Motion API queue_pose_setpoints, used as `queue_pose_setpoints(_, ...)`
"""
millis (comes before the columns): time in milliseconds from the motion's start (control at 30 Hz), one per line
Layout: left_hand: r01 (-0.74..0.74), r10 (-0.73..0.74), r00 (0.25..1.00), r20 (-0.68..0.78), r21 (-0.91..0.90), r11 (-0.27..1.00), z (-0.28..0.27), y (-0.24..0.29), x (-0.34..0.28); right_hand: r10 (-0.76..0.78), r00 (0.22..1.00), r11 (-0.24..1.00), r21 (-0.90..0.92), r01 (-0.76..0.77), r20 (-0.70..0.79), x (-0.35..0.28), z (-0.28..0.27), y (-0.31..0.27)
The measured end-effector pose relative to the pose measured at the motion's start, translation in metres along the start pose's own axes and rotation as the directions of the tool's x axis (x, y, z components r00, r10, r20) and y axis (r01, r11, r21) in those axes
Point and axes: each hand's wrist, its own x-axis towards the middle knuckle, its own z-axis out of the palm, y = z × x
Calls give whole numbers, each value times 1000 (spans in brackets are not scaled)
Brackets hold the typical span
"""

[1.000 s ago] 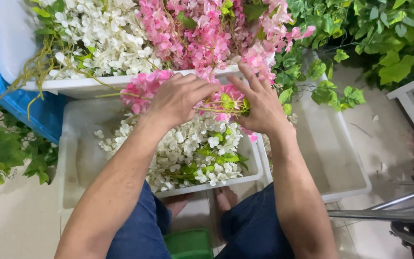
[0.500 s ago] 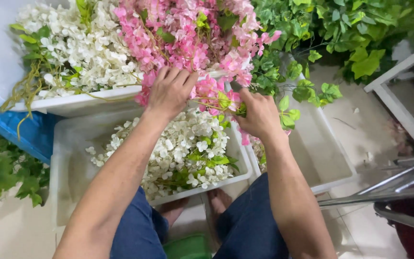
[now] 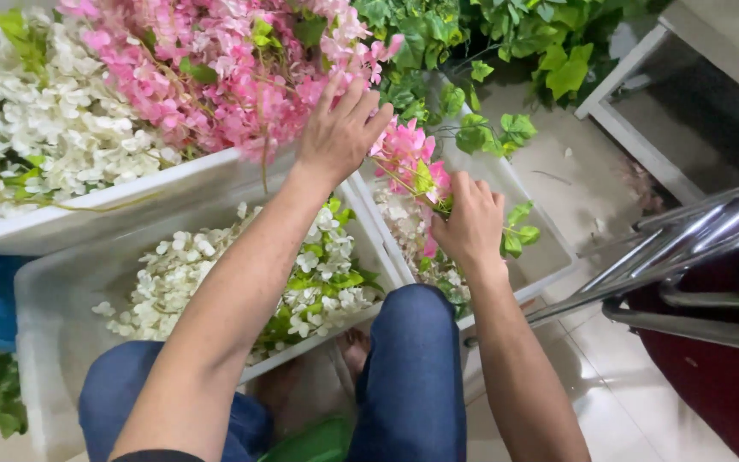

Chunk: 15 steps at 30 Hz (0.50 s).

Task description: Sorting and arranging artificial flower stems into plastic bins by hand.

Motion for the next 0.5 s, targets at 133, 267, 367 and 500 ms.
queue_pose_setpoints(133, -55, 54, 997, -62, -16, 998, 20, 23, 30, 101, 995, 994, -27, -101, 0, -14, 6, 30)
queue_pose_setpoints(267, -85, 86, 996, 12, -113, 990, 53, 50, 53, 172, 985, 984, -45, -173, -30, -29, 10, 53)
queue_pose_setpoints(367, -99, 105, 994, 26, -170, 980, 82, 70, 67, 212, 976, 977, -26, -214, -57, -37, 16, 68)
queue_pose_setpoints(500, -142, 155, 987, 48, -201, 969, 113, 93, 75, 302, 952, 953, 15, -302, -46, -44, 22, 76)
